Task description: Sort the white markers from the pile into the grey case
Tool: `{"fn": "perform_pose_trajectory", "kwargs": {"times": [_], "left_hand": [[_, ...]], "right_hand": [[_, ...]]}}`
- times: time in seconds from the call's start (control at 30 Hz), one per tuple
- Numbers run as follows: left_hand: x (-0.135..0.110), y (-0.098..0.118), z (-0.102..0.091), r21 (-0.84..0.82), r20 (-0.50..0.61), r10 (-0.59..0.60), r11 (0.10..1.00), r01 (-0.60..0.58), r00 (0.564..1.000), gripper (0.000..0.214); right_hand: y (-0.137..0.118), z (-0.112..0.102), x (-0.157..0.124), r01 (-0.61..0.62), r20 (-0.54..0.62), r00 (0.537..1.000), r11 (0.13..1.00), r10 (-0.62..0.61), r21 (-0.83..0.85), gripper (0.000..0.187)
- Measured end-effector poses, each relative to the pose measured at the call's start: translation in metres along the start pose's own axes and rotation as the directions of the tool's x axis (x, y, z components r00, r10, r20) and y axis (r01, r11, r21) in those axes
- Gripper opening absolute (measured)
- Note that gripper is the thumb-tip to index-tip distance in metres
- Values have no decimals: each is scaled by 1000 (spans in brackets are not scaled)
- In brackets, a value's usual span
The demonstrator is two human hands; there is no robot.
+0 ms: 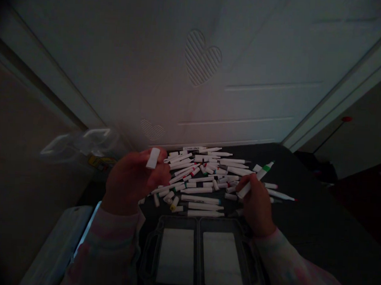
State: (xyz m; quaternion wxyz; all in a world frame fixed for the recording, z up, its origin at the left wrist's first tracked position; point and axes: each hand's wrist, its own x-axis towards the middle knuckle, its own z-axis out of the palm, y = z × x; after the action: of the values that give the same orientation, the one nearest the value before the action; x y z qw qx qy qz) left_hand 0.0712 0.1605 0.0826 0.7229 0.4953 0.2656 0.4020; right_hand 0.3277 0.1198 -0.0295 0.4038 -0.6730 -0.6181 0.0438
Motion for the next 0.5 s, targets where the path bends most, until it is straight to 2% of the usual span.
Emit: {"fn": "perform_pose_trajectory", "kwargs": {"times": [0.07,0.17,0.23,0.3,0.37,0.5], "left_hand": [[-1,-2,1,28,11,52,998,-52,999,15],[-5,-6,5,223,-32,275,939,-262,961,12],[-10,-6,9,471,-34,429,803,-364,903,12],[-16,-5,14,659,13,521,637,-399,854,14],[-20,-4,19,738,62,567,528,-420,821,16],[-23,-1,24,808,113,591,414,-420,799,18]], "right_hand": [[0,0,0,-7,8,1000,1000,7,-9,9],[-1,0,1,-18,15,1000,999,18,-27,10],[0,0,1,-7,9,1000,1000,7,-23,11],[1,0,1,6,6,1000,1000,-6,-16,11],[2,1,0,7,3,1000,1000,-7,-3,9],[0,1,0,1,-5,1000,1000,-1,24,9]]}}
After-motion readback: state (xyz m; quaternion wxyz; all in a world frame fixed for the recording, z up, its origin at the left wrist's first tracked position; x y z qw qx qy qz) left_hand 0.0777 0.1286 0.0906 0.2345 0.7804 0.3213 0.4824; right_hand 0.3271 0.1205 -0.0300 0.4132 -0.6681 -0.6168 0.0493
